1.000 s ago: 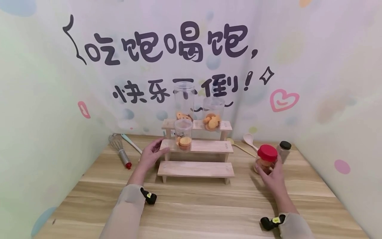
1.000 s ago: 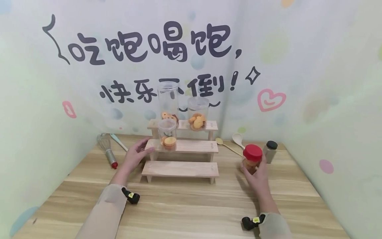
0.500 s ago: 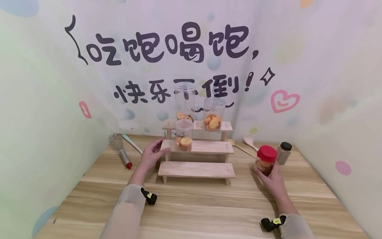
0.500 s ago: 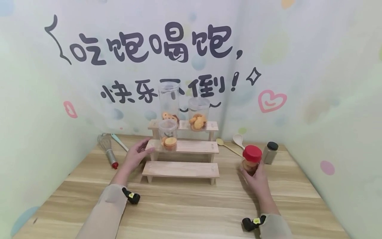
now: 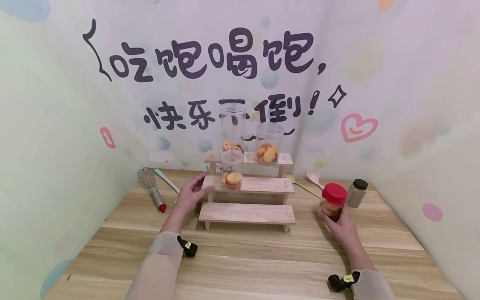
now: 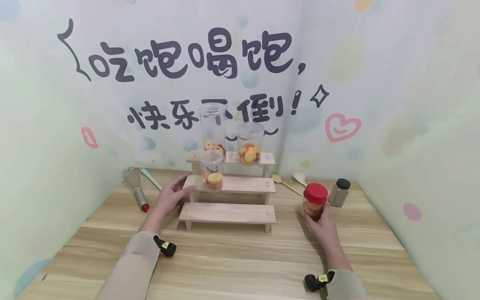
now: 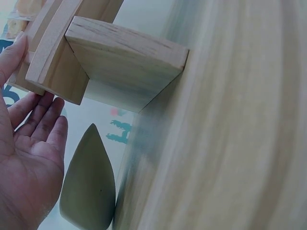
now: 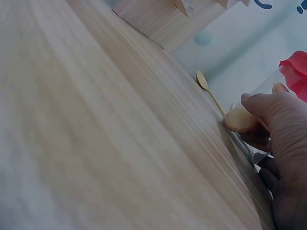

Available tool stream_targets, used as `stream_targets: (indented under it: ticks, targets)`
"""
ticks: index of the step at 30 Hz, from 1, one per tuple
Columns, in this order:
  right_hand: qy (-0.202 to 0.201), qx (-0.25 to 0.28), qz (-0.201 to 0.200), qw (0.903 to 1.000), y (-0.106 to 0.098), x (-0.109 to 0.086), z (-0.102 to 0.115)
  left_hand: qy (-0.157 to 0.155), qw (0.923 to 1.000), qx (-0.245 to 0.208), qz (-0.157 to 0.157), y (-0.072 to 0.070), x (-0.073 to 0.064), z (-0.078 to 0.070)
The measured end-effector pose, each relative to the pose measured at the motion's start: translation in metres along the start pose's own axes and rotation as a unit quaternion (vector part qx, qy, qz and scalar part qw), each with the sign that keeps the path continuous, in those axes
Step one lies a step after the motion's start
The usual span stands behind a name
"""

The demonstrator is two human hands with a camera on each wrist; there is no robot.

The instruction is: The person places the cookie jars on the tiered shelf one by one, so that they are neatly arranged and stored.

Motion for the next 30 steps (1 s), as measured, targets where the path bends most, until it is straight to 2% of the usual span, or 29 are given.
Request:
stream_targets:
  ticks: [7, 17, 30]
  targets:
    - [0.018, -0.006, 0.005, 0.9998, -0.0003, -0.0014, -0.0001, -0.001, 1.0000, 0.000, 0.003, 0.0007, 0.0005, -0.0004]
    - [-0.005, -0.004, -0.002, 1.0000, 0.0006, -0.0008, 0.0057, -0.001, 0.9999, -0.012, -0.002, 0.0004, 0.0003, -0.0002]
    - [0.005, -0.024, 0.004, 0.9997, 0.0025, -0.0026, 0.0071, 0.002, 1.0000, -0.008, -0.001, 0.0002, 0.0002, -0.0007]
Point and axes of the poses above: each hand's wrist, its own x-axis towards the middle knuckle, its own y-axis out of the palm, z = x × y, the point moved 9 cm from there along x, towards the middle knuckle, and after that the axes turned 4 degrees about z, right-handed, at the moved point
